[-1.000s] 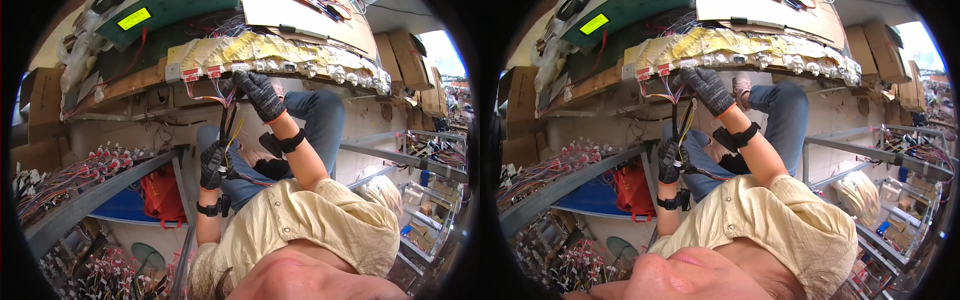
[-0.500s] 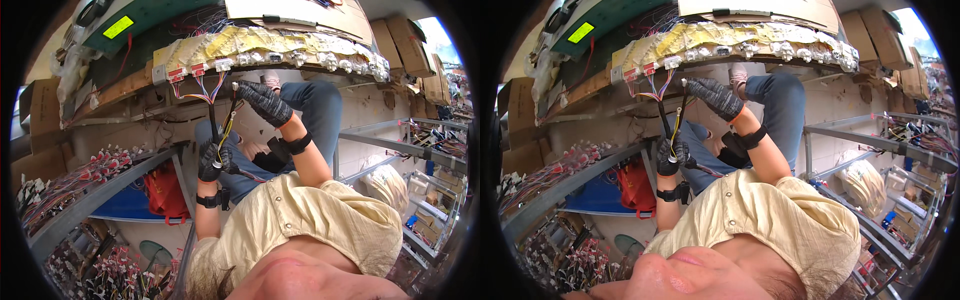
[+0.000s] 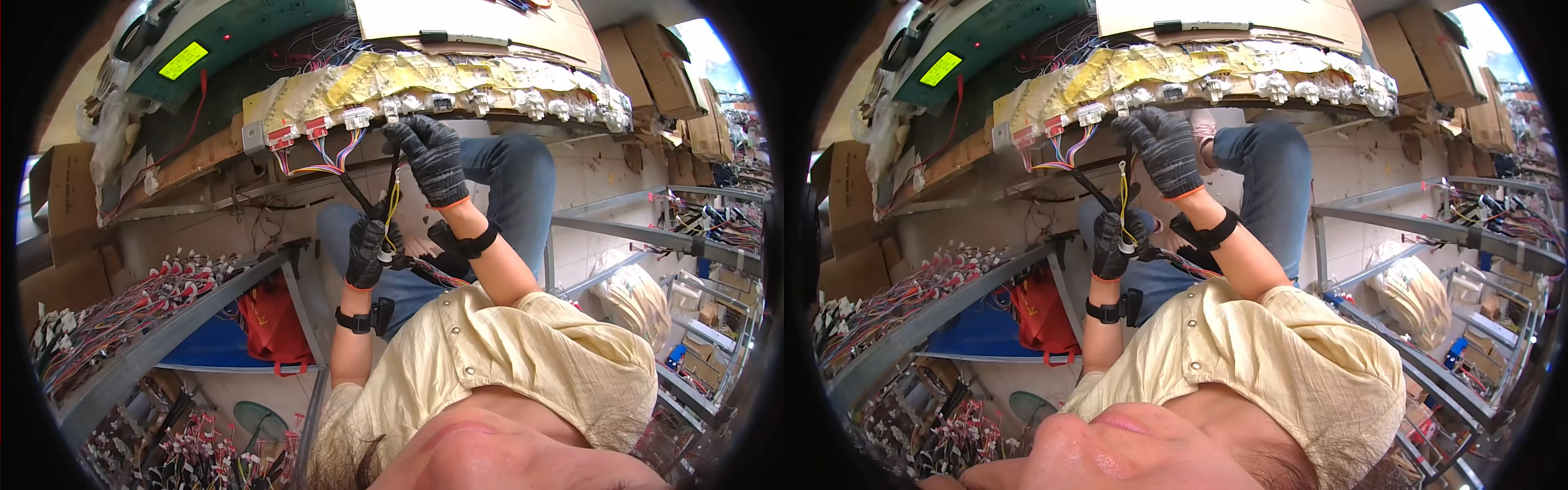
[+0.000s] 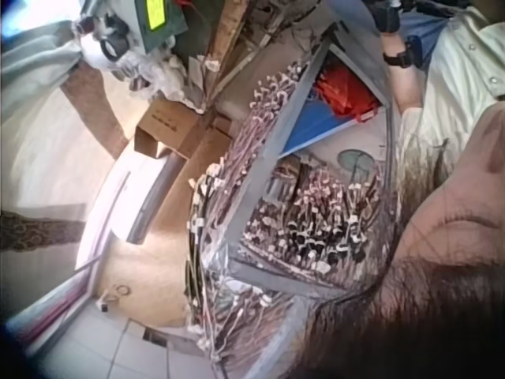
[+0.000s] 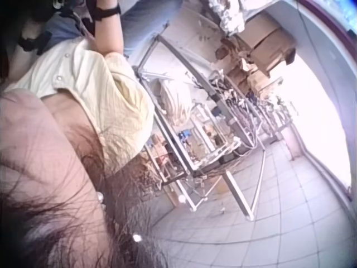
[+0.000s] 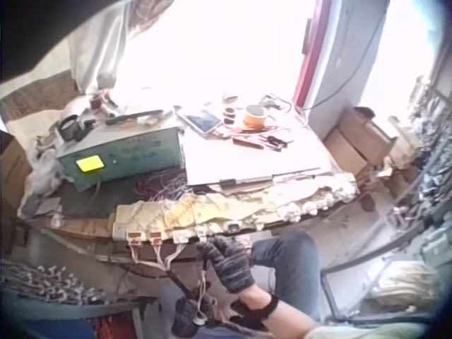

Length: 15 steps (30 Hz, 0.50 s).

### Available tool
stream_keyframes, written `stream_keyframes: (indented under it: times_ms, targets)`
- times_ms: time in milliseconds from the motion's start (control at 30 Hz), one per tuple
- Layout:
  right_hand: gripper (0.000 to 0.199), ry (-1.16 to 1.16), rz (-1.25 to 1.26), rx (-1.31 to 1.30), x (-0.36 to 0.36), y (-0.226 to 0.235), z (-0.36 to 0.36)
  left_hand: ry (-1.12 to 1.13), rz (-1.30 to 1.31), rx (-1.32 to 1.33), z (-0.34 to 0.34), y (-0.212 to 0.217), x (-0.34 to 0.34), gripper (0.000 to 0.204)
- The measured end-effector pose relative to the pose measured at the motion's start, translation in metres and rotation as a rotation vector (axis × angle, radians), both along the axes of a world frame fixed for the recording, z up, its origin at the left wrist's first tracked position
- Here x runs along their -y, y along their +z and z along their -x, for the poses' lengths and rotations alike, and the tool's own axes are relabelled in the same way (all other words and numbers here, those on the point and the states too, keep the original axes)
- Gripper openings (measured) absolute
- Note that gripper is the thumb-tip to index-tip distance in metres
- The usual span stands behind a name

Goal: Assemble and connect various wires and electronic components on a wiring harness board.

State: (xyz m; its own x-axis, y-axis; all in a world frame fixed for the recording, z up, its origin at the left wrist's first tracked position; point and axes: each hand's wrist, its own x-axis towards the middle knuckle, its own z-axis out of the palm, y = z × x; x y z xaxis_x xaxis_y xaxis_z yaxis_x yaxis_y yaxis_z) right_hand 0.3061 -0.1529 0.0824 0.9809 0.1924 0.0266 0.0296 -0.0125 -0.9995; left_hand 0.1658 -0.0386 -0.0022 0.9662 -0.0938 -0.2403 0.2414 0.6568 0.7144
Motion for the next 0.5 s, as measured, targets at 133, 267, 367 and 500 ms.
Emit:
stream_keyframes:
  times_ms: [133,267,367,500]
  targets:
    - [0.016,0.007,0.049,0.06,0.003,-0.004,-0.005,0.031,-0.009,-0.02,-0.003,0.007,0.003,0.053]
    - [0.016,-0.002,-0.016,-0.05,0.003,0.0,-0.006,0.016,-0.025,-0.008,-0.005,0.007,0.003,0.053]
    - [0.018,0.05,0.048,0.027,0.008,0.003,-0.009,0.016,-0.018,-0.019,-0.006,0.002,0.003,0.055]
    - [0.017,0.07,0.048,-0.016,0.008,0.002,-0.009,0.001,0.007,-0.004,-0.007,-0.003,0.004,0.056]
